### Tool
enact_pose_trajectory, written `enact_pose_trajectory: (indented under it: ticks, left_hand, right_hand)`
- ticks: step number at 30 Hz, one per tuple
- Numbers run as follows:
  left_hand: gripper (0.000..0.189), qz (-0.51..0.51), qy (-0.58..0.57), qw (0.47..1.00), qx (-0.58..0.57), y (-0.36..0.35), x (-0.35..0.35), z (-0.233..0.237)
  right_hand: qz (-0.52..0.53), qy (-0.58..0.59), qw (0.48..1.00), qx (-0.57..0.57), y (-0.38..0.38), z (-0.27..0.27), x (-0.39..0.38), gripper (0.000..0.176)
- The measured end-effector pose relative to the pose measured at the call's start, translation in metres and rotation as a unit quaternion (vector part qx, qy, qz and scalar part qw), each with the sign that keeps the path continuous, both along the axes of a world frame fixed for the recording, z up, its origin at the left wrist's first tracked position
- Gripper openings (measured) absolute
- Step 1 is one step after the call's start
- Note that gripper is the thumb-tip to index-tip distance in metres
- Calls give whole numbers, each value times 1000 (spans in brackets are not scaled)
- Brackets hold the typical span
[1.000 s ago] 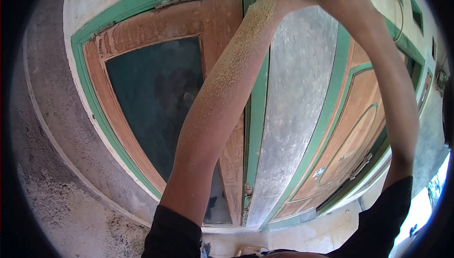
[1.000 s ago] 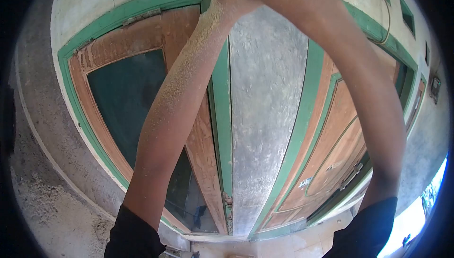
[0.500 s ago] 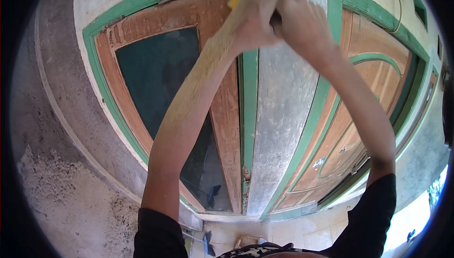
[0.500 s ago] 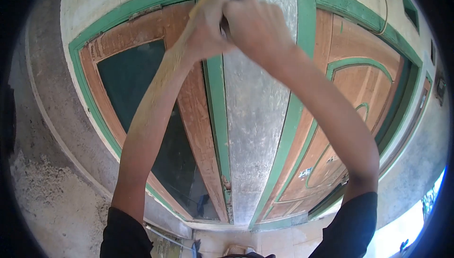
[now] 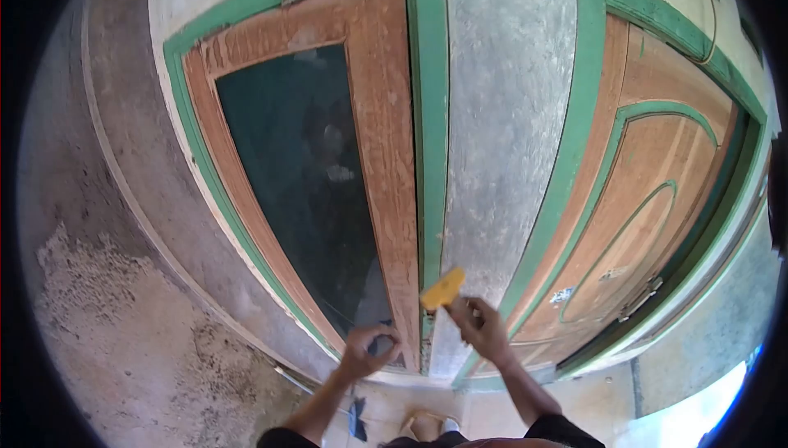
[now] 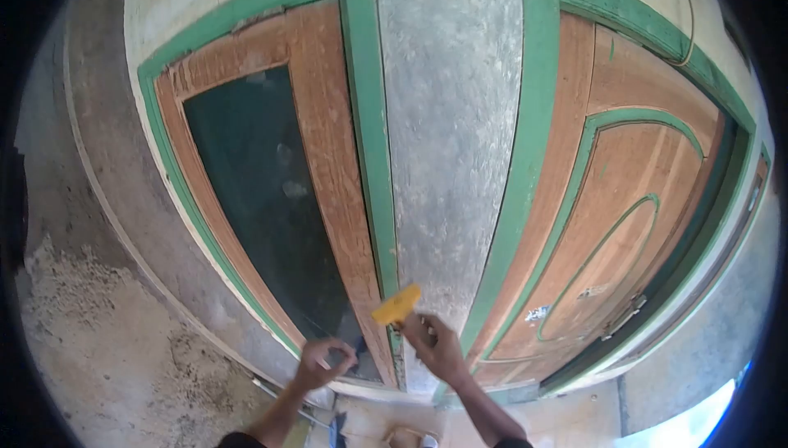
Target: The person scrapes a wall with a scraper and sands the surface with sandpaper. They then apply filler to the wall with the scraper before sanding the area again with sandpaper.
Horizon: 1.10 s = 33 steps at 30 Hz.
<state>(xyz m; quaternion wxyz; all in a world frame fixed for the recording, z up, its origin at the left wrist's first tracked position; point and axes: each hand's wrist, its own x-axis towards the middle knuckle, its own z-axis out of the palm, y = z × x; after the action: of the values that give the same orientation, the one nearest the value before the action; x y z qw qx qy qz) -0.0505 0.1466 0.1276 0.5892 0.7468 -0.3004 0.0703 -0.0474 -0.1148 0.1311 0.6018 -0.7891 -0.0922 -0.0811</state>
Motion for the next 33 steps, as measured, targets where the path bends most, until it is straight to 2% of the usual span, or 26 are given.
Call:
enact_pose_trajectory:
  ticks: [1,2,3,4,5,7,8,10,11,13,14,16,18,20,22,24,25,26,29,30,31,33]
  left_hand:
    - [22,31,67,997,-19,-5,0,-37]
    - [40,-7,135,990,-28,-9,-1,-60]
    - [49,-23,198,978,-62,-14,-1,-93]
    - [48,-54,211,968,-128,-20,-5,-114]
    - [44,-26,291,946,-139,-28,-13,-110]
    - [39,-81,303,924,-217,-39,-26,-112]
    - [39,-79,303,925,-216,-42,-27,-115]
    - [32,1,364,915,-174,-42,-33,-123]
    - [32,4,364,915,-174,-42,-34,-131]
    - [28,82,427,867,-244,-44,-35,-139]
    - [28,81,427,867,-243,-47,-37,-143]
    - [27,75,399,841,-358,-54,-42,-129]
    - [27,67,401,838,-364,-56,-36,-136]
    - [28,60,401,835,-373,-56,-31,-130]
    - [29,37,345,831,-435,-53,-29,-104]
    - [30,44,344,813,-467,-42,-16,-128]
    - [30,55,345,794,-498,-38,-12,-134]
    - [30,30,317,815,-485,-34,-7,-139]
    - [32,-3,275,788,-551,-30,-13,-107]
    - [33,48,285,797,-530,-29,-12,-100]
    - [33,49,284,797,-531,-24,-12,-98]
    - [41,13,309,807,-504,-7,-11,-92]
  right_hand:
    - [43,64,992,103,8,-23,-1,44]
    - [62,85,984,142,18,-37,-5,43]
    - [81,107,975,176,26,-49,-9,42]
    - [100,118,975,159,34,-59,-13,43]
    - [118,130,974,141,40,-70,-17,44]
    - [148,135,977,77,48,-74,-27,43]
    - [147,128,977,87,52,-84,-28,44]
    - [150,124,976,98,60,-97,-36,45]
    - [134,95,983,82,62,-97,-40,45]
    - [117,64,989,67,66,-101,-45,45]
    - [110,22,991,69,68,-107,-47,42]
    - [98,-24,992,73,71,-116,-51,39]
    - [116,62,991,9,68,-121,-55,36]
    - [102,78,992,14,68,-106,-60,35]
    - [91,93,991,18,69,-86,-62,34]
    - [107,237,953,154,69,-68,-62,34]
    - [106,238,954,151,69,-62,-61,34]
    - [112,219,963,108,69,-58,-59,34]
    - [127,161,978,23,69,-83,-50,35]
    - [136,119,983,-17,67,-88,-48,37]
    - [137,119,983,-17,62,-90,-46,37]
    - [214,126,967,-59,53,-76,-38,41]
